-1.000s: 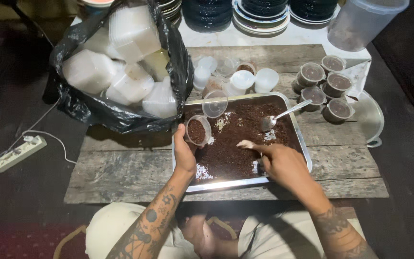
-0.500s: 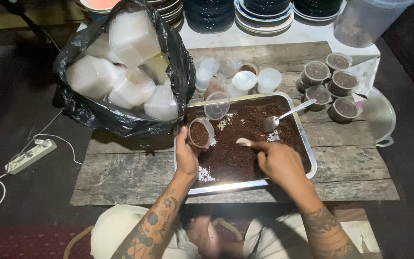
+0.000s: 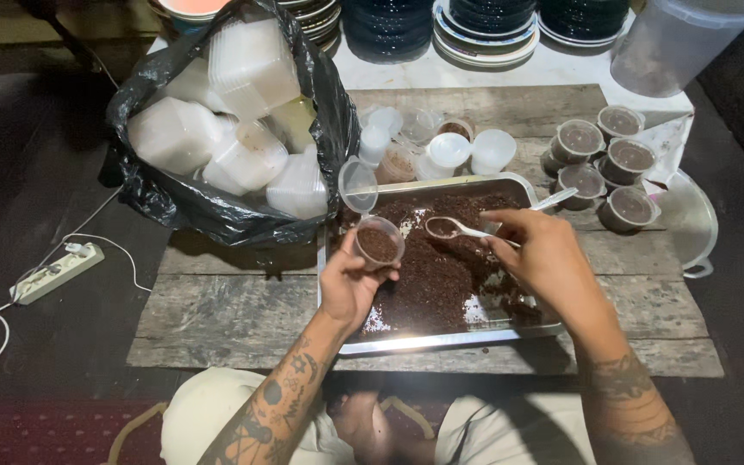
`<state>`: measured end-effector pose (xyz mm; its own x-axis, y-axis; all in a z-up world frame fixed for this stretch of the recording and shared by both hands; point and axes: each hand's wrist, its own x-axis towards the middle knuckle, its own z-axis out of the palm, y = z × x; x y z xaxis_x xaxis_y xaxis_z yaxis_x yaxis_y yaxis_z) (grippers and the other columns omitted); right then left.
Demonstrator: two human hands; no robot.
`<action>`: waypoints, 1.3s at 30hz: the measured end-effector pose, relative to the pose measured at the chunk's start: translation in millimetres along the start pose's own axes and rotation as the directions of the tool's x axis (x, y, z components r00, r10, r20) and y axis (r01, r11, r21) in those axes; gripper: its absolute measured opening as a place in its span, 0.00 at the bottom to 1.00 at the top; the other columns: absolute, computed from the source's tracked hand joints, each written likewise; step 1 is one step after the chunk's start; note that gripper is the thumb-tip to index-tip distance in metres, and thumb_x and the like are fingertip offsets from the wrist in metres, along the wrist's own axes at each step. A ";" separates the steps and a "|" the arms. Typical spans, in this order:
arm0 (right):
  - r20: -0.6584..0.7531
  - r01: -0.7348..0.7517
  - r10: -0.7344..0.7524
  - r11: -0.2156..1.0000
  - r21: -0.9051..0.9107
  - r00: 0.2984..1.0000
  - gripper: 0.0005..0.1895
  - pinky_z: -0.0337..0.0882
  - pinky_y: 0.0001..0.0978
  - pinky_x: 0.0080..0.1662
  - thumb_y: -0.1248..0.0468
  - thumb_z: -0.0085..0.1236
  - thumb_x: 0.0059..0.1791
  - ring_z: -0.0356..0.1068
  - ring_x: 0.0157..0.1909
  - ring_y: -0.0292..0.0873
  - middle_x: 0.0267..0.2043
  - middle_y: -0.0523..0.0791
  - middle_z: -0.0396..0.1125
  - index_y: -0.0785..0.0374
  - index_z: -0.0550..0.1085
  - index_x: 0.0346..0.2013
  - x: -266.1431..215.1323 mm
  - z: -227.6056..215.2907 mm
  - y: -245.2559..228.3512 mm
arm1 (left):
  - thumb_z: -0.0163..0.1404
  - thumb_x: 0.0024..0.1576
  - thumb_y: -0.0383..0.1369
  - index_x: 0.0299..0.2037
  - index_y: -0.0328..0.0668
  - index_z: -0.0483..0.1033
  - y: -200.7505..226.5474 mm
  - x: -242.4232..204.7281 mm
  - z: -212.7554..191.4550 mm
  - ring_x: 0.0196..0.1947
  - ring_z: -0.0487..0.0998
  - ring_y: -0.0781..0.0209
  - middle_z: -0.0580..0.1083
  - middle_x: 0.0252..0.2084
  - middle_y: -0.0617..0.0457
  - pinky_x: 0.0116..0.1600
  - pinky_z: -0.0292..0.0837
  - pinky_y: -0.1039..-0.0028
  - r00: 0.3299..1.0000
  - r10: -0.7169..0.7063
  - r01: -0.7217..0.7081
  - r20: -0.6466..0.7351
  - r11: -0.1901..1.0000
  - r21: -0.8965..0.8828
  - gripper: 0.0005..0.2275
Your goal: The person fills small plastic containers with a brown granular substance using a spoon, taking the material from a metal tray and placing the filled containers into a group.
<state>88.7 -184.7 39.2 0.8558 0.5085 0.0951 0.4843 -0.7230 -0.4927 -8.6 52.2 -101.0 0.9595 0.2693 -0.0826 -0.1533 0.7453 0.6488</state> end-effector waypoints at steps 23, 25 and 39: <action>-0.096 0.394 -0.390 0.919 0.022 0.916 0.06 0.76 0.46 0.47 0.68 0.54 0.51 0.76 0.46 0.56 0.39 0.48 0.73 0.58 0.76 0.41 -33.3 61.7 14.8 | 0.68 0.38 0.29 0.58 0.39 0.70 6.2 -17.4 37.9 0.54 0.76 0.49 0.76 0.49 0.40 0.60 0.69 0.61 0.947 0.320 -0.240 0.038 0.622 0.745 0.34; -0.115 0.368 -0.369 0.929 -0.030 0.922 0.06 0.76 0.43 0.48 0.67 0.55 0.51 0.76 0.48 0.53 0.40 0.45 0.72 0.56 0.75 0.42 -41.3 67.6 20.3 | 0.68 0.38 0.29 0.58 0.39 0.69 7.0 -23.0 38.8 0.55 0.76 0.49 0.77 0.49 0.41 0.61 0.69 0.61 0.954 0.296 -0.222 0.040 0.613 0.759 0.34; -0.267 0.133 -0.132 0.991 -0.014 0.954 0.09 0.75 0.43 0.44 0.57 0.53 0.56 0.77 0.41 0.52 0.34 0.44 0.75 0.52 0.80 0.37 -48.4 70.5 45.0 | 0.60 0.43 0.30 0.61 0.44 0.66 25.3 -34.3 60.1 0.64 0.68 0.36 0.73 0.57 0.41 0.68 0.59 0.47 0.979 0.199 -0.147 0.048 0.522 0.840 0.31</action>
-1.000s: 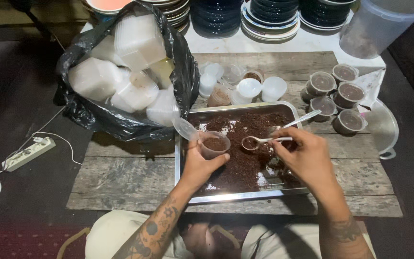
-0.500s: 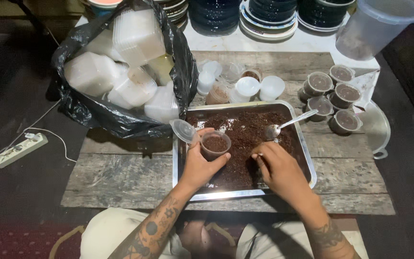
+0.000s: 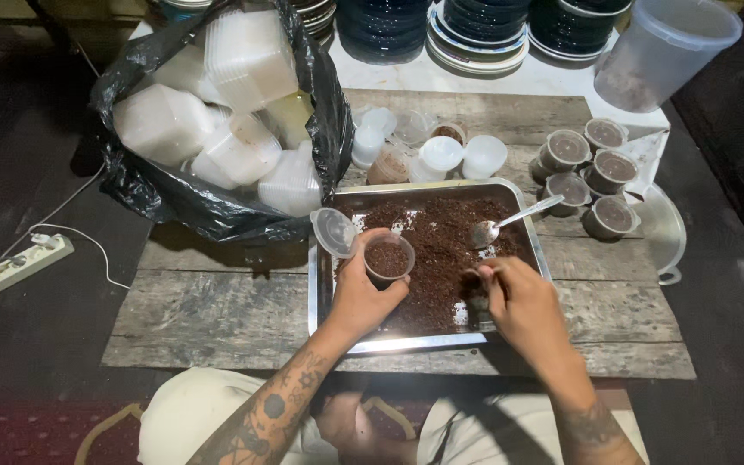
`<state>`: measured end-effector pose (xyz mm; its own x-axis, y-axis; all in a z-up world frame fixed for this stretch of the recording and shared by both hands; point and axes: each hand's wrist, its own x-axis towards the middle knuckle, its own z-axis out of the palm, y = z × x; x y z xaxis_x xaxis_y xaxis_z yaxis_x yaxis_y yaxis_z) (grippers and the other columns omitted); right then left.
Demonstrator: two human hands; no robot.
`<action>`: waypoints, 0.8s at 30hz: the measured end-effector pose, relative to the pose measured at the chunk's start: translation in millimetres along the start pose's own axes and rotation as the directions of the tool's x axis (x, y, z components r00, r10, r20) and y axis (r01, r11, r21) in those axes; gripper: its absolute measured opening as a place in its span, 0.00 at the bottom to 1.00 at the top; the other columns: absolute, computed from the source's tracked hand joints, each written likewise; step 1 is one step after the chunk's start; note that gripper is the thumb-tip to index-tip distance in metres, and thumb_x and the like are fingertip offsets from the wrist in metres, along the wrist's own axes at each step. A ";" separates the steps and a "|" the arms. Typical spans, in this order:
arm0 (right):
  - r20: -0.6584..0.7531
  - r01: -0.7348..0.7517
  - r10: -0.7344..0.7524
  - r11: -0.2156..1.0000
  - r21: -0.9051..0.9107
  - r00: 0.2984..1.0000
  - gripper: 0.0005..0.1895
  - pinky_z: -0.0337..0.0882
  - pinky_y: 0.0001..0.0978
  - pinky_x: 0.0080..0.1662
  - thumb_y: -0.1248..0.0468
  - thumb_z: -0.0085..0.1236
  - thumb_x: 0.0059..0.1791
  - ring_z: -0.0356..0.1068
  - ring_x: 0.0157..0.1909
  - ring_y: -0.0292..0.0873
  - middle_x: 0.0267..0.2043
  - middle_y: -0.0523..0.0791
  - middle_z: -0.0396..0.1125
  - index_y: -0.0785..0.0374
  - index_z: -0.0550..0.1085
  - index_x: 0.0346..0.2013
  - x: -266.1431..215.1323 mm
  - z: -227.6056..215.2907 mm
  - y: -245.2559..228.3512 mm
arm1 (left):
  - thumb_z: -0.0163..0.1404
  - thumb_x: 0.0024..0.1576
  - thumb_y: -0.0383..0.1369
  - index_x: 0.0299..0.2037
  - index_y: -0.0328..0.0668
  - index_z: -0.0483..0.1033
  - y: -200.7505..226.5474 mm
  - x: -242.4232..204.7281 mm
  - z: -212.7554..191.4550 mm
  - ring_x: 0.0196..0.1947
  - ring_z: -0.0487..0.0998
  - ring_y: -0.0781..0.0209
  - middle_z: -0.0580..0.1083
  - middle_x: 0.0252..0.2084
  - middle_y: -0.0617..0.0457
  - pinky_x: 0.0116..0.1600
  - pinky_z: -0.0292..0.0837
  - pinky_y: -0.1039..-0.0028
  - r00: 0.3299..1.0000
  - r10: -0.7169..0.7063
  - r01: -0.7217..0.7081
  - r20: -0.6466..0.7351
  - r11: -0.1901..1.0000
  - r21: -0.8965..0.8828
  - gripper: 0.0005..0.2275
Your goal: The person fills small plastic containers with a brown granular substance using a spoon, taking the material from a metal tray and placing the filled containers into a group.
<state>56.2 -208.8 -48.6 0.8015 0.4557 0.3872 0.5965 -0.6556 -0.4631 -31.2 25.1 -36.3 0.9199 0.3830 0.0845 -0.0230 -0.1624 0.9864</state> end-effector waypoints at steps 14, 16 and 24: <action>0.074 0.281 -0.288 0.955 0.094 0.955 0.14 0.74 0.47 0.50 0.70 0.55 0.45 0.75 0.46 0.54 0.38 0.45 0.74 0.53 0.79 0.42 19.2 14.0 -15.7 | 0.59 0.41 0.29 0.61 0.43 0.66 -1.8 -0.2 1.4 0.62 0.68 0.31 0.71 0.56 0.35 0.66 0.62 0.45 1.000 0.009 -0.009 -0.024 1.000 0.025 0.32; 0.161 0.309 -0.305 0.951 0.006 0.939 0.13 0.74 0.46 0.47 0.67 0.55 0.44 0.75 0.45 0.52 0.37 0.44 0.74 0.52 0.78 0.42 28.9 14.5 -16.6 | 0.59 0.41 0.28 0.61 0.42 0.66 -0.6 2.5 2.1 0.62 0.69 0.31 0.72 0.56 0.35 0.66 0.62 0.46 0.999 0.008 -0.007 -0.036 1.000 0.012 0.32; 0.119 0.334 -0.333 0.942 0.012 0.935 0.08 0.73 0.40 0.45 0.67 0.55 0.48 0.75 0.44 0.49 0.36 0.43 0.75 0.53 0.79 0.38 67.9 35.1 -25.3 | 0.60 0.39 0.28 0.60 0.41 0.67 -8.3 4.6 2.5 0.61 0.71 0.36 0.73 0.55 0.36 0.65 0.65 0.49 0.989 0.024 -0.015 -0.145 0.998 0.067 0.33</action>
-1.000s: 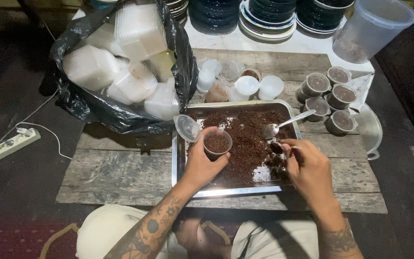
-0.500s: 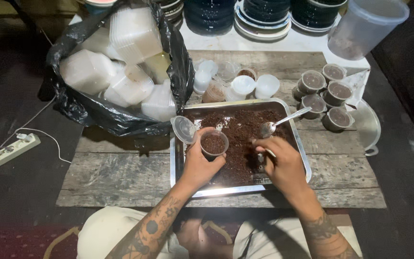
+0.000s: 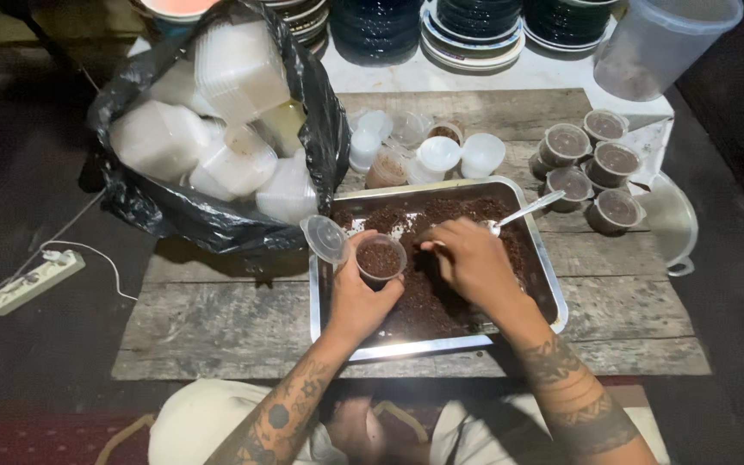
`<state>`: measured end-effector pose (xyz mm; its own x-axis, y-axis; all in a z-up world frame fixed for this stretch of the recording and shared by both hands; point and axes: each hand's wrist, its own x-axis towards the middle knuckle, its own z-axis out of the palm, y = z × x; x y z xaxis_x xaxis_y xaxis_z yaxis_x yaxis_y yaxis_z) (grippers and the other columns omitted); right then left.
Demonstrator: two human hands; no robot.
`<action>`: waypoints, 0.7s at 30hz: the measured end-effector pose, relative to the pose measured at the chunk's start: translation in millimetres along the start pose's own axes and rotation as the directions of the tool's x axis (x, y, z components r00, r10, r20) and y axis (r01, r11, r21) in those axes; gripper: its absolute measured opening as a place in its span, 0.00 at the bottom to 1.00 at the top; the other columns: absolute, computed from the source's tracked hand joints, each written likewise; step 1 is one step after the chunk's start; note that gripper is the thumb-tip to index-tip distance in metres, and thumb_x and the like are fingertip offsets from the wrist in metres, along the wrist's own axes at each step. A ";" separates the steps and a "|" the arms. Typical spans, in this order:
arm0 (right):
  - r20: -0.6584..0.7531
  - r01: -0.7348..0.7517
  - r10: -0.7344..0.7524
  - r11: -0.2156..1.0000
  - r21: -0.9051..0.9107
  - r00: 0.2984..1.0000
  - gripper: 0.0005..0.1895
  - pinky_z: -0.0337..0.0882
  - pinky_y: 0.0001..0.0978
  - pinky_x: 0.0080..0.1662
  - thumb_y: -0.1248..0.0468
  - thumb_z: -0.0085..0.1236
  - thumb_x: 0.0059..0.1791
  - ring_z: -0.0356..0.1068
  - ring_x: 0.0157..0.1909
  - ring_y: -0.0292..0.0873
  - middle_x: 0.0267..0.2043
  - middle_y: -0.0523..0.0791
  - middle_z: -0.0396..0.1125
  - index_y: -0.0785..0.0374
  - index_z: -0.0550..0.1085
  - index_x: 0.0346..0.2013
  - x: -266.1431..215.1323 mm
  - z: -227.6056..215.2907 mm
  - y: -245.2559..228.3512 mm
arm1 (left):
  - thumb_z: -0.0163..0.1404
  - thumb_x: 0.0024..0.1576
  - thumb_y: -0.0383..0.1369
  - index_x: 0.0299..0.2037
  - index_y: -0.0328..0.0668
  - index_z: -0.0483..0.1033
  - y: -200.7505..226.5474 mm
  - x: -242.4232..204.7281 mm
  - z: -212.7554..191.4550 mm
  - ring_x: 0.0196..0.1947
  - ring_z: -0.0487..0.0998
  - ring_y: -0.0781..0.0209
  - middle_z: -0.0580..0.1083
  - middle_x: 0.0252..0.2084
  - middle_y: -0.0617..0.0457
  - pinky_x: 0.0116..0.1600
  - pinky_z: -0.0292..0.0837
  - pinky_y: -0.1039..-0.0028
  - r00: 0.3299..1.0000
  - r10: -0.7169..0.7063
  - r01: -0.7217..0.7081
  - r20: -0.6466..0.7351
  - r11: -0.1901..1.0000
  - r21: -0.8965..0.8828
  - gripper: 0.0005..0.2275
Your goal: The person fills small plastic containers with a brown granular substance using a spoon, taking the material from a metal tray and placing the filled containers into a group.
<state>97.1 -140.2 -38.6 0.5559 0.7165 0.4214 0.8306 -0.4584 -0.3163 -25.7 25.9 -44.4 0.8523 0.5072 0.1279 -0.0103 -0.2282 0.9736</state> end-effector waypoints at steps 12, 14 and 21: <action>-0.086 -0.069 0.084 0.984 0.161 0.993 0.08 0.75 0.47 0.43 0.68 0.52 0.50 0.75 0.39 0.55 0.35 0.44 0.74 0.52 0.78 0.36 -9.8 17.9 18.9 | 0.58 0.39 0.29 0.62 0.52 0.67 15.3 3.0 -3.1 0.62 0.71 0.36 0.72 0.57 0.40 0.65 0.66 0.50 0.992 -0.099 0.092 0.073 0.992 0.091 0.34; -0.134 -0.032 0.049 0.992 0.122 0.990 0.07 0.74 0.44 0.44 0.67 0.53 0.50 0.75 0.40 0.52 0.36 0.43 0.74 0.51 0.78 0.37 -12.8 21.9 16.8 | 0.58 0.38 0.28 0.61 0.50 0.68 11.3 4.0 1.0 0.60 0.72 0.37 0.73 0.55 0.40 0.64 0.67 0.51 0.997 -0.069 0.066 0.037 0.994 0.083 0.34; -0.173 -0.011 0.035 0.990 0.138 0.984 0.07 0.75 0.43 0.41 0.66 0.53 0.50 0.75 0.39 0.53 0.33 0.43 0.72 0.51 0.77 0.38 -8.7 21.8 9.9 | 0.59 0.36 0.26 0.60 0.47 0.70 11.3 -3.0 -0.4 0.59 0.73 0.39 0.72 0.54 0.39 0.63 0.67 0.53 0.990 0.071 -0.057 -0.124 0.992 0.112 0.34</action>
<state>99.7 -139.5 -64.0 0.5820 0.5986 0.5505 0.8119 -0.3889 -0.4355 -28.6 22.1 -33.7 0.7780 0.5889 0.2189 -0.0001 -0.3483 0.9374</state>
